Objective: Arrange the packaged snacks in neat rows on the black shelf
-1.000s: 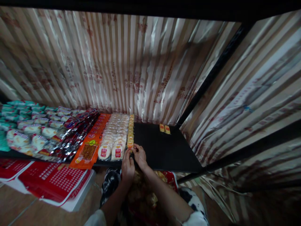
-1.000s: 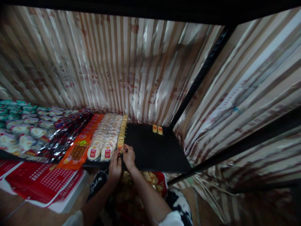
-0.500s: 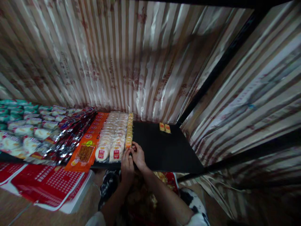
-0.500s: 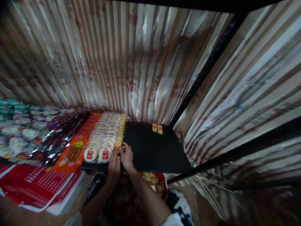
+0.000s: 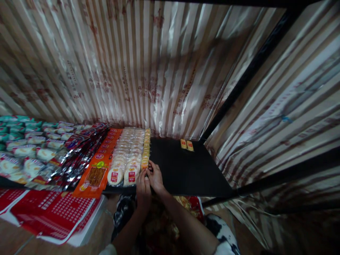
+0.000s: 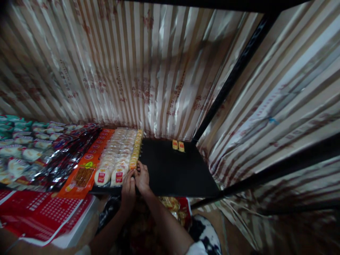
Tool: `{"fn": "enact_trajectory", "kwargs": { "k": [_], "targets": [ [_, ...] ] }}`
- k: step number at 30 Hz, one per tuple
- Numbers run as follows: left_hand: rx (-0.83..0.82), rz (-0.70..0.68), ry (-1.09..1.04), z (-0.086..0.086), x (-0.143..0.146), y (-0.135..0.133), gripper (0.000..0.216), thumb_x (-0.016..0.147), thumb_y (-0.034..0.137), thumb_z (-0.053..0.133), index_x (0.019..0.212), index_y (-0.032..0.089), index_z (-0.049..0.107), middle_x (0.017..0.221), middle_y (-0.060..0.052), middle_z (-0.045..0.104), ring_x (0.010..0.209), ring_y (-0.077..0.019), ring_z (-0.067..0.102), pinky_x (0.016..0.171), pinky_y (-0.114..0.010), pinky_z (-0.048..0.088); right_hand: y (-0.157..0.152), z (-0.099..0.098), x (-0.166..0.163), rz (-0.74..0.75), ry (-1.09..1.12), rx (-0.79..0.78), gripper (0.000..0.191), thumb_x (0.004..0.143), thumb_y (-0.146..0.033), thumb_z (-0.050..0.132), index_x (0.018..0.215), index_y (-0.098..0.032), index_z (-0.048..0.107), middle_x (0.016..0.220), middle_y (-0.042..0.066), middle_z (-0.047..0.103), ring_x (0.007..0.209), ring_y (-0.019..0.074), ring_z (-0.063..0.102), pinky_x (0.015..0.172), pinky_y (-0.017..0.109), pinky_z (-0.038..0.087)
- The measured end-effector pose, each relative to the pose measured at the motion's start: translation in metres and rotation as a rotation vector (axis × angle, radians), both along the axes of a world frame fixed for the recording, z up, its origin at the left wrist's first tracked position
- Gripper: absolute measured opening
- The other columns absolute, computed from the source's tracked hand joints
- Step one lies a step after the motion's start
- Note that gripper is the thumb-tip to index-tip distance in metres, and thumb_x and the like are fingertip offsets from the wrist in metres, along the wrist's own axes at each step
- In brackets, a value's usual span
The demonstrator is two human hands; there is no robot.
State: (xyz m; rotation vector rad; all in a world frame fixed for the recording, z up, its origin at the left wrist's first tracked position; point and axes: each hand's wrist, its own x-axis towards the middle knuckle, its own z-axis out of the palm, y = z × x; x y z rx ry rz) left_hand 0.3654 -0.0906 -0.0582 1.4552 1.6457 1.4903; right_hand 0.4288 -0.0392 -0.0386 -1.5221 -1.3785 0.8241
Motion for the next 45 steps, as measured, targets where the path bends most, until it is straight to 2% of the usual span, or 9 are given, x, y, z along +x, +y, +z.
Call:
{"fn": "enact_trajectory", "kwargs": {
  "k": [7, 13, 21, 25, 30, 36, 40, 42, 45],
  "targets": [
    [0.013, -0.033, 0.043, -0.004, -0.003, 0.002, 0.043, 0.089, 0.033, 0.03, 0.116, 0.011, 0.055, 0.123, -0.015, 0.057, 0.118, -0.0216, 0.049, 0.104, -0.044, 0.036, 0.0, -0.009, 0.001, 0.04, -0.069, 0.042, 0.052, 0.075, -0.013, 0.047, 0.126, -0.023, 0.051, 0.118, 0.008, 0.055, 0.097, 0.0164, 0.058, 0.082, 0.028, 0.052],
    [0.017, -0.036, 0.046, 0.0, -0.003, -0.001, 0.041, 0.09, 0.031, 0.03, 0.117, 0.012, 0.054, 0.124, -0.014, 0.056, 0.119, -0.0208, 0.048, 0.105, -0.044, 0.034, 0.005, -0.008, 0.003, 0.013, -0.2, 0.067, 0.055, 0.074, -0.008, 0.041, 0.127, -0.016, 0.051, 0.129, 0.009, 0.053, 0.121, 0.0191, 0.045, 0.104, 0.035, 0.036],
    [0.02, -0.007, 0.019, 0.002, -0.002, -0.002, 0.039, 0.089, 0.033, 0.031, 0.113, 0.014, 0.055, 0.122, -0.013, 0.057, 0.118, -0.0203, 0.049, 0.105, -0.043, 0.036, 0.009, -0.01, 0.004, -0.003, -0.21, 0.096, 0.057, 0.071, -0.004, 0.036, 0.124, -0.014, 0.054, 0.126, 0.01, 0.055, 0.117, 0.0188, 0.049, 0.102, 0.035, 0.038],
    [0.026, 0.018, 0.053, 0.004, 0.003, -0.005, 0.04, 0.089, 0.035, 0.029, 0.11, 0.013, 0.056, 0.117, -0.014, 0.059, 0.115, -0.022, 0.051, 0.102, -0.046, 0.038, 0.012, -0.013, 0.031, -0.096, -0.258, 0.174, 0.051, 0.074, -0.007, 0.037, 0.122, -0.015, 0.055, 0.122, 0.01, 0.058, 0.115, 0.019, 0.05, 0.099, 0.035, 0.041],
    [0.012, -0.063, 0.109, 0.005, 0.02, -0.008, 0.041, 0.089, 0.036, 0.029, 0.107, 0.013, 0.058, 0.114, -0.014, 0.06, 0.112, -0.0222, 0.053, 0.1, -0.047, 0.04, 0.041, 0.001, 0.096, -0.211, -0.458, 0.241, 0.045, 0.078, -0.01, 0.037, 0.118, -0.013, 0.058, 0.124, 0.012, 0.056, 0.116, 0.0211, 0.048, 0.098, 0.038, 0.039],
    [-0.053, -0.139, 0.021, -0.002, 0.05, -0.007, 0.042, 0.09, 0.04, 0.03, 0.11, 0.017, 0.058, 0.119, -0.012, 0.059, 0.114, -0.0204, 0.052, 0.101, -0.044, 0.04, 0.093, 0.03, 0.171, -0.224, -0.781, 0.103, 0.044, 0.082, -0.015, 0.042, 0.124, -0.008, 0.053, 0.135, 0.016, 0.047, 0.127, 0.028, 0.034, 0.102, 0.044, 0.029],
    [-0.107, -0.156, -0.034, -0.009, 0.061, 0.004, 0.039, 0.09, 0.039, 0.032, 0.111, 0.018, 0.058, 0.123, -0.011, 0.057, 0.116, -0.0204, 0.051, 0.102, -0.044, 0.04, 0.106, 0.033, 0.183, -0.13, -0.846, 0.015, 0.037, 0.082, -0.015, 0.044, 0.114, -0.014, 0.061, 0.121, 0.013, 0.059, 0.122, 0.028, 0.039, 0.101, 0.044, 0.028],
    [-0.116, -0.164, -0.045, -0.009, 0.064, 0.012, 0.039, 0.09, 0.038, 0.032, 0.111, 0.017, 0.057, 0.122, -0.011, 0.057, 0.115, -0.0204, 0.052, 0.102, -0.044, 0.04, 0.104, 0.028, 0.179, -0.108, -0.831, 0.025, 0.032, 0.083, -0.017, 0.044, 0.109, -0.015, 0.063, 0.117, 0.012, 0.061, 0.121, 0.0281, 0.039, 0.099, 0.044, 0.029],
    [-0.118, -0.168, -0.032, -0.003, 0.067, 0.024, 0.039, 0.089, 0.037, 0.032, 0.109, 0.016, 0.058, 0.117, -0.012, 0.059, 0.112, -0.0205, 0.053, 0.101, -0.044, 0.041, 0.098, 0.021, 0.171, -0.095, -0.818, 0.09, 0.033, 0.087, -0.02, 0.04, 0.113, -0.016, 0.06, 0.115, 0.012, 0.06, 0.115, 0.0256, 0.043, 0.097, 0.039, 0.033]
  ]
}}
